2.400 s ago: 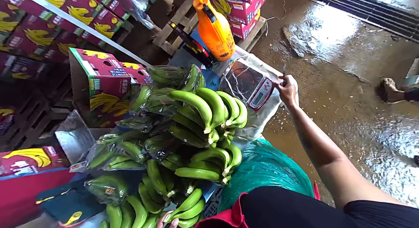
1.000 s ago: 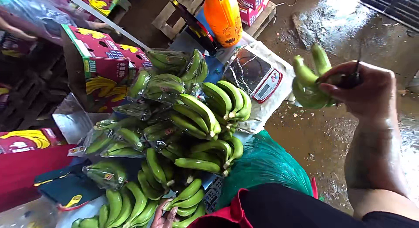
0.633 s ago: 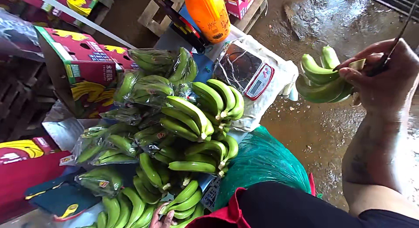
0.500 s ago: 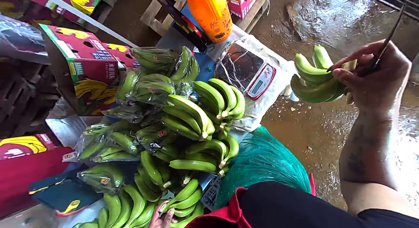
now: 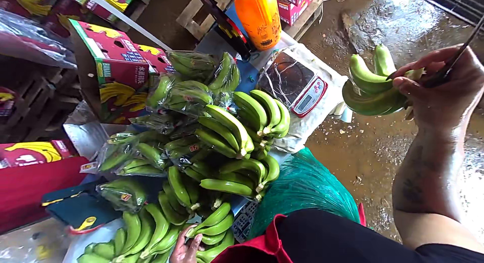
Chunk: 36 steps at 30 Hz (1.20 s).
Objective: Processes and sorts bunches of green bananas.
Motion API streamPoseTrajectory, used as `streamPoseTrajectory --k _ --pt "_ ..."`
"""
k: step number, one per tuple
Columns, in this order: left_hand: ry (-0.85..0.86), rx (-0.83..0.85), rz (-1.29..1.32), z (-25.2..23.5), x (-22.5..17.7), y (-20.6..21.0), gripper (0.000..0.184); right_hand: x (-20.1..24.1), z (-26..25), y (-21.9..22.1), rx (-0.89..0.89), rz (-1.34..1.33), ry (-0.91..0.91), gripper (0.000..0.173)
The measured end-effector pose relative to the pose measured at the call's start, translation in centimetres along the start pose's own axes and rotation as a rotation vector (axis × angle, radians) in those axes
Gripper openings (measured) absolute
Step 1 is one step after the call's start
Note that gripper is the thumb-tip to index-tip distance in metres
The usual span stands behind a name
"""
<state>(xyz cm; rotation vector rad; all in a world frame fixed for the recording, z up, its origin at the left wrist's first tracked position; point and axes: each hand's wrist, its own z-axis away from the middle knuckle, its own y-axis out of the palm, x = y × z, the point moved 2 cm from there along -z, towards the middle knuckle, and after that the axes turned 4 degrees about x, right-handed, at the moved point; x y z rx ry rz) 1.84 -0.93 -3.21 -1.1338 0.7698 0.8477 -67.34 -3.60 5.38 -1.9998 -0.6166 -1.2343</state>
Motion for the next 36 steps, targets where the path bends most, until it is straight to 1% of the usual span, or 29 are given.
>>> streamPoseTrajectory --k 4,8,15,29,34,36 --pt "0.037 0.025 0.012 0.0 1.0 -0.5 0.035 -0.1 0.0 0.1 0.024 -0.027 -0.040 0.039" --pt "0.020 0.022 0.020 0.0 1.0 -0.5 0.035 -0.1 0.2 0.3 0.034 -0.055 -0.033 0.040" --pt "-0.008 -0.022 0.028 0.1 0.9 -0.2 0.036 0.2 0.6 1.1 0.033 -0.029 -0.020 0.037" --pt "-0.004 -0.013 0.018 0.1 0.7 -0.2 0.037 0.5 1.2 1.6 0.046 -0.042 0.000 0.033" --pt "0.005 0.007 0.008 0.0 -0.4 0.2 0.035 0.5 1.4 1.6 0.046 -0.015 0.006 0.031" --pt "0.006 0.010 0.012 0.0 -0.3 0.2 0.035 0.6 1.4 1.5 0.044 -0.017 0.000 0.031"
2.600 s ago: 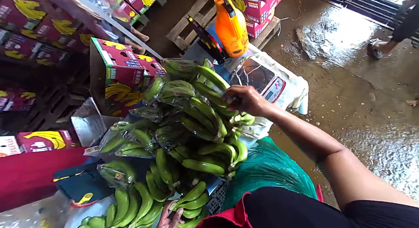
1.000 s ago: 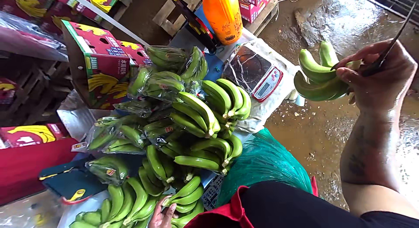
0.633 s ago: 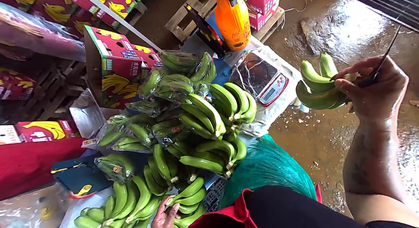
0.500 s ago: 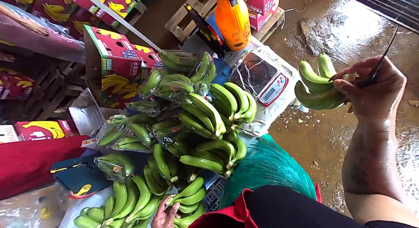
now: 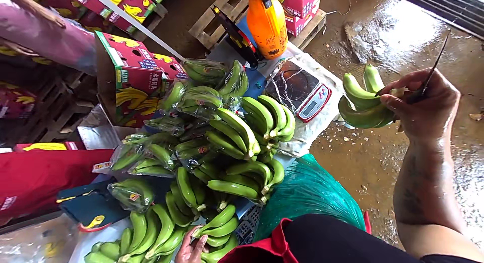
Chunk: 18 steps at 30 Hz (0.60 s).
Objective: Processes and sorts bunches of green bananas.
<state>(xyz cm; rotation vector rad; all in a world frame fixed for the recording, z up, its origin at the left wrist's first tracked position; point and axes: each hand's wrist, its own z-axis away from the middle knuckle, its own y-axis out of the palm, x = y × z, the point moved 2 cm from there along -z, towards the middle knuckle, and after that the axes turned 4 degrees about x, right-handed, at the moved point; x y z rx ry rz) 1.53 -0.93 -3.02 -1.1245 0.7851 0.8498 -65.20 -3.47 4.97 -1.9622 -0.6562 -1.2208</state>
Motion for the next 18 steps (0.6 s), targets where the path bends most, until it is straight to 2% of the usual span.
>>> streamPoseTrajectory --k 9,18 --pt "0.005 -0.002 0.030 0.1 0.7 -0.2 0.036 -0.2 0.2 -0.1 0.000 -0.010 -0.012 0.031" --pt "0.007 -0.022 0.027 0.1 0.8 -0.1 0.036 -1.4 -0.4 -0.8 0.017 0.236 0.134 0.028"
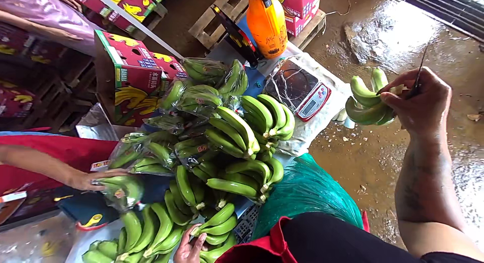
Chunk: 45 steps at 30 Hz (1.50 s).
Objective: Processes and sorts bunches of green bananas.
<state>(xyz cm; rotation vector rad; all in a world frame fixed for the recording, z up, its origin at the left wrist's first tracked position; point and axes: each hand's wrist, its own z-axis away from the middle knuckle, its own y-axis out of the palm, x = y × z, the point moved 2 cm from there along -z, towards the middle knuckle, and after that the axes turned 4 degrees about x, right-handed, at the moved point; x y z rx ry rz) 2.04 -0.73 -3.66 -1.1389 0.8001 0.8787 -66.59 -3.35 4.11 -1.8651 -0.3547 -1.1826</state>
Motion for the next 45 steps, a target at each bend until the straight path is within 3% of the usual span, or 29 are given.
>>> streamPoseTrajectory --k 5,10,13,18,24,29,32,35,37,40,42,45 --pt "-0.013 0.022 -0.011 -0.3 -0.3 -0.1 0.037 1.4 -0.6 2.4 0.055 -0.030 -0.015 0.030" --pt "-0.022 0.043 -0.049 -0.4 0.0 -0.6 0.035 4.4 -1.4 8.4 0.136 -0.370 -0.400 0.020" --pt "-0.013 0.050 -0.048 -0.3 0.8 -1.0 0.036 7.9 -1.0 13.3 0.163 -0.337 -0.570 0.009" --pt "0.013 0.063 -0.051 -0.1 0.5 -0.9 0.037 10.8 0.4 19.0 0.249 -0.322 -0.768 0.010" --pt "-0.002 0.009 -0.029 0.3 0.5 -0.3 0.035 8.5 -2.3 18.2 0.292 -0.657 -0.564 0.010" --pt "0.012 -0.007 -0.038 0.1 0.5 -0.2 0.035 -0.3 -7.2 19.6 0.135 -1.189 -0.271 0.023" --pt "0.005 -0.015 -0.052 0.1 0.3 -0.1 0.035 -5.4 -7.8 21.2 0.011 -1.298 -0.108 0.023" --pt "0.010 0.000 -0.041 -0.1 0.1 -0.1 0.035 -9.2 -7.0 21.7 0.007 -1.254 0.041 0.017" --pt "0.000 0.014 -0.029 -0.1 -0.1 0.0 0.035 -10.5 -6.5 20.4 0.109 -1.165 0.116 0.014" --pt "-0.012 0.040 -0.034 -0.2 -0.2 -0.2 0.036 -10.5 -6.1 16.7 0.197 -0.964 0.186 0.025" --pt "-0.017 0.041 -0.039 -0.1 -0.1 -0.3 0.036 -10.9 -6.4 14.2 0.138 -0.868 0.207 0.030" --pt "-0.015 0.041 -0.042 -0.1 0.1 -0.4 0.036 -11.7 -6.5 11.1 0.008 -0.858 0.267 0.022"
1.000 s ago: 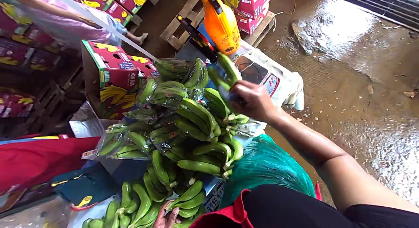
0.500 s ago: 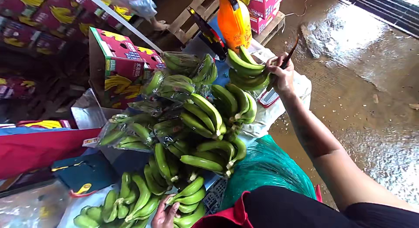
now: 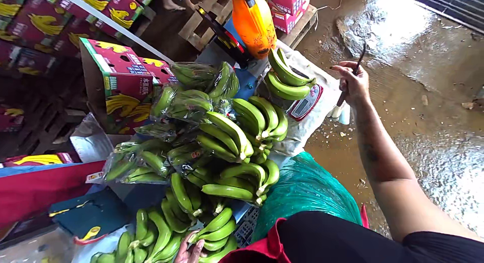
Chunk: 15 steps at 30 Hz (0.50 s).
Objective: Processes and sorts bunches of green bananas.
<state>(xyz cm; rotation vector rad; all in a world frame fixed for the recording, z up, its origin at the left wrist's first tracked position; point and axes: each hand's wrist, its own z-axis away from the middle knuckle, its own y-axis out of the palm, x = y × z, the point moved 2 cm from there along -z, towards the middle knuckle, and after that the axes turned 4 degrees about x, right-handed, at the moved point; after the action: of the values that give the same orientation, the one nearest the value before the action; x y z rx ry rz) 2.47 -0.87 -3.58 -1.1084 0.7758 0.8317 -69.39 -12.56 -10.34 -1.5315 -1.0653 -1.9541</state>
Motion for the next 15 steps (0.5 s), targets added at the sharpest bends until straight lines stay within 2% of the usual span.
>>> streamPoseTrajectory --k 4,10,15 --pt "-0.003 -0.004 -0.001 -0.1 -0.1 0.0 0.036 0.2 0.5 -1.7 -0.092 -0.002 0.071 0.017" --pt "-0.040 -0.076 -0.006 0.1 -1.0 0.5 0.035 -0.8 1.2 -0.3 -0.040 0.053 0.230 0.016" --pt "-0.057 -0.122 -0.020 -0.1 -0.5 0.5 0.033 -1.3 0.7 1.5 0.035 0.145 0.290 0.025"
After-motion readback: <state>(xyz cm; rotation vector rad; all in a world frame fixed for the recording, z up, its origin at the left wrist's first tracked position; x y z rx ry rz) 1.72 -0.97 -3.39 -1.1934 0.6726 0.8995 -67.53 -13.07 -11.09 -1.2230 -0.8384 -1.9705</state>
